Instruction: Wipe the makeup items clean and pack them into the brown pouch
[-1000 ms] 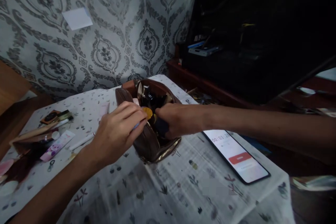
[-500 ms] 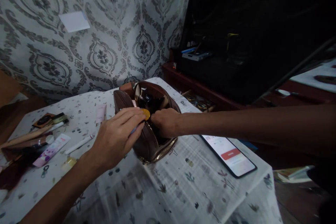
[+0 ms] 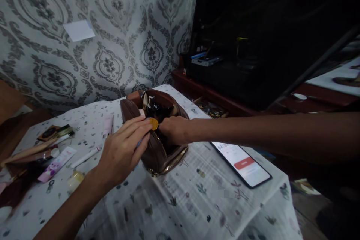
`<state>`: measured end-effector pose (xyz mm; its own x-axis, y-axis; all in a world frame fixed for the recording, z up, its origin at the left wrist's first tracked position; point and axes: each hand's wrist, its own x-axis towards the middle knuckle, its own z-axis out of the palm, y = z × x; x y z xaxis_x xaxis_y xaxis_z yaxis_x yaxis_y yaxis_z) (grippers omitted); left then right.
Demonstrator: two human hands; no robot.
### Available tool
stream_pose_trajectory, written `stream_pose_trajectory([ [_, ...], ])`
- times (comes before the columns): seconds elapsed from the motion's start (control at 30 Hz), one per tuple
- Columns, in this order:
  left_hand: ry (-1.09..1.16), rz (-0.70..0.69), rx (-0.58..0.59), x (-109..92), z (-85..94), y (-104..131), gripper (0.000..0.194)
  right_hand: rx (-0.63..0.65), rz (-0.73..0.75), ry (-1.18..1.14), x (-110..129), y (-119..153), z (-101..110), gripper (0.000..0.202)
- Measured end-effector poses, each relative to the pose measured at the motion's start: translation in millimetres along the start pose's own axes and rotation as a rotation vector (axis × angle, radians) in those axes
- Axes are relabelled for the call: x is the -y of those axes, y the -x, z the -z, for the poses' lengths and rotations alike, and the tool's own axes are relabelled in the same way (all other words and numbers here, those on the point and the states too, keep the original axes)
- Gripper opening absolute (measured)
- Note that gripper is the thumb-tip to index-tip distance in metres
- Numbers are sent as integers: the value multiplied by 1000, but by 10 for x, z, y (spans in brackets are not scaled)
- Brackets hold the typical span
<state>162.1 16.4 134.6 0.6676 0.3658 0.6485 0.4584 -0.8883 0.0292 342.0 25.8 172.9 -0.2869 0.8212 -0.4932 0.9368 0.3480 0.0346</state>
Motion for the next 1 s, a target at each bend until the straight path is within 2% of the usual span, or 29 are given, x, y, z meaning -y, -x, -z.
stream_pose_trajectory([
  [0.07, -18, 12, -5, -6, -4, 21, 25, -43, 29, -24, -48, 45, 88, 38],
  [0.23, 12, 60, -30, -42, -23, 90, 31, -276, 59, -74, -154, 59, 269, 25],
  [0.4, 51, 119, -37, -91, -55, 169, 37, -438, 176, -51, -139, -104, 129, 29],
  [0.6, 58, 128, -8, -119, -88, 214, 39, -437, 290, 40, -72, -275, -20, 30],
  [0.83, 72, 128, -8, -116, -131, 232, 43, -474, 337, 62, -153, -394, -21, 29],
  [1.0, 78, 138, -16, -116, -145, 240, 44, -405, 329, 5, -195, -374, 37, 29],
])
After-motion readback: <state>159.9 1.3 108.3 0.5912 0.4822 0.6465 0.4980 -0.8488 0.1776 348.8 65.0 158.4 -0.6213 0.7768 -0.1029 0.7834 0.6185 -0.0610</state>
